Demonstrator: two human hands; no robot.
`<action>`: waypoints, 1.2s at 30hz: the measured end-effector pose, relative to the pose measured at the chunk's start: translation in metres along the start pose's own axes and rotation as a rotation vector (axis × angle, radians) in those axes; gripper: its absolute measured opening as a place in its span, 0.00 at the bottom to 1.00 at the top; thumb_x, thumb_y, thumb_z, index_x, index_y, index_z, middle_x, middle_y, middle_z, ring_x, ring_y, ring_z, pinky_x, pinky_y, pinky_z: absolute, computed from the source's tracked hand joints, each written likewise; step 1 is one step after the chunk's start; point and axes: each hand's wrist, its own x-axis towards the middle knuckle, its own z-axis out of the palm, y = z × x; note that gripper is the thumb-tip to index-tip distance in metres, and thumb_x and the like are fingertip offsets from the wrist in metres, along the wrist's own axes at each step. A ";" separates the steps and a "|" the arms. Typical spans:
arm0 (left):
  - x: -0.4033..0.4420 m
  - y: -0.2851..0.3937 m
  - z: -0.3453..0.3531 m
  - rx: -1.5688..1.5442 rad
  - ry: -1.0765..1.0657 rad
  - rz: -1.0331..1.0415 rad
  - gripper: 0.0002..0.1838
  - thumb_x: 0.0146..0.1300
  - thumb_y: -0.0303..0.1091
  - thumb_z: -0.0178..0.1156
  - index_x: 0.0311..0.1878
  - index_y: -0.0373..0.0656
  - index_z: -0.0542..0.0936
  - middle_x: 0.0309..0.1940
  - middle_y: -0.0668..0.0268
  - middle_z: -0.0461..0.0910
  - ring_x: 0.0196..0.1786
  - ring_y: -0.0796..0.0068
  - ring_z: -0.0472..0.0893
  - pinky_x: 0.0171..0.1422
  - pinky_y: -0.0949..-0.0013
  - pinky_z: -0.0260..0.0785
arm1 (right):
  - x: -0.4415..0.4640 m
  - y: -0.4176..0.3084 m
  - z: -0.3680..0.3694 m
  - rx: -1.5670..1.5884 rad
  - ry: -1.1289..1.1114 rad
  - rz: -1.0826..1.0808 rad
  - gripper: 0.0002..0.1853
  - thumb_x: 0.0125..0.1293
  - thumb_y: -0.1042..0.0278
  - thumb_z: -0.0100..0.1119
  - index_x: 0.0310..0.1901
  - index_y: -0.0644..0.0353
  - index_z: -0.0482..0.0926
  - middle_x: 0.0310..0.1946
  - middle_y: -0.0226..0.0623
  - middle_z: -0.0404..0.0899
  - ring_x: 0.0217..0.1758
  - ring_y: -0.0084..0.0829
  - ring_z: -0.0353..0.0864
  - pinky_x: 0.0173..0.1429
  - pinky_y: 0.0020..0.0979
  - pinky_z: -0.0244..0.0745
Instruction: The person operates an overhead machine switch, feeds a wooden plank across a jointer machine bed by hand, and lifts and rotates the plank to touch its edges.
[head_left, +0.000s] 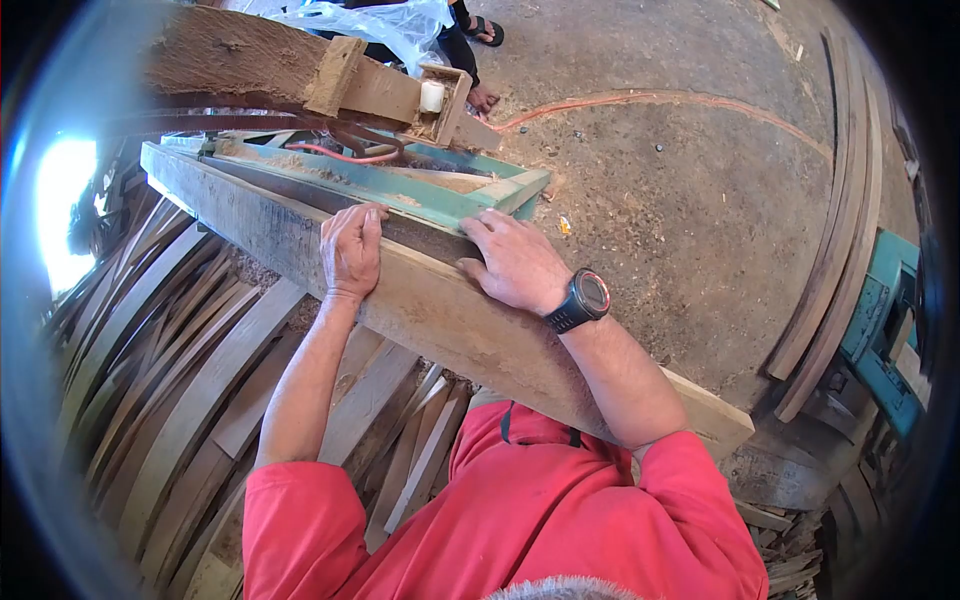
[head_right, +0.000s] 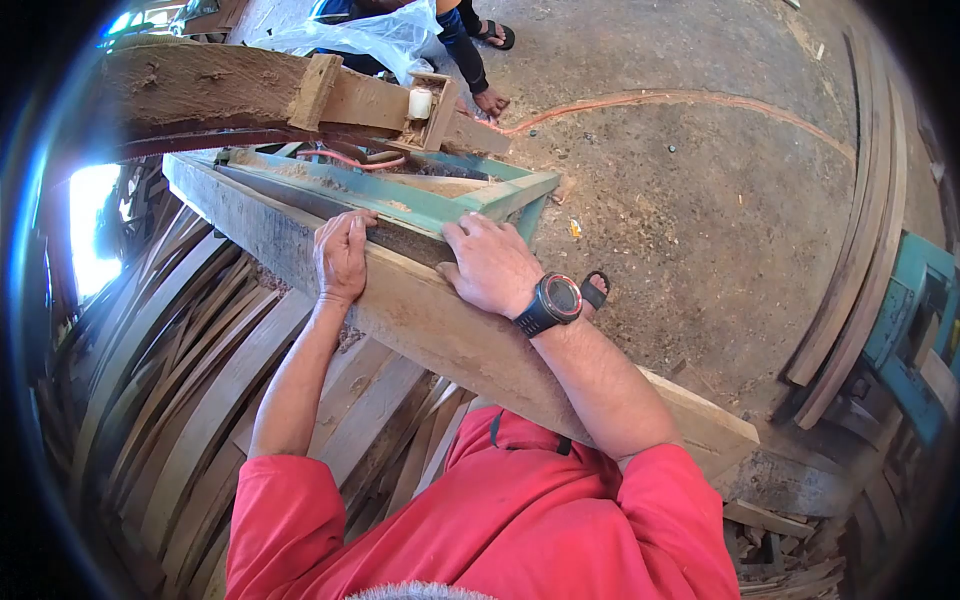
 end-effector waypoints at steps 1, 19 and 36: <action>0.000 0.000 0.000 -0.003 0.006 0.000 0.18 0.82 0.42 0.51 0.44 0.44 0.87 0.46 0.63 0.91 0.52 0.57 0.86 0.63 0.55 0.69 | 0.000 0.000 0.000 0.001 -0.001 0.000 0.21 0.70 0.55 0.68 0.55 0.63 0.79 0.51 0.48 0.82 0.64 0.49 0.81 0.64 0.52 0.78; 0.002 0.000 0.001 -0.040 -0.009 0.000 0.17 0.82 0.40 0.51 0.44 0.42 0.87 0.47 0.63 0.91 0.52 0.58 0.86 0.64 0.56 0.70 | 0.001 0.001 -0.001 0.014 -0.036 0.007 0.21 0.72 0.54 0.67 0.54 0.64 0.79 0.52 0.49 0.83 0.65 0.49 0.82 0.63 0.52 0.78; 0.003 0.003 0.000 -0.023 -0.023 -0.016 0.17 0.82 0.41 0.51 0.44 0.44 0.87 0.49 0.66 0.92 0.54 0.61 0.86 0.66 0.58 0.68 | 0.001 -0.004 -0.005 0.074 -0.102 0.038 0.28 0.72 0.54 0.67 0.65 0.65 0.77 0.59 0.51 0.81 0.69 0.51 0.78 0.69 0.50 0.75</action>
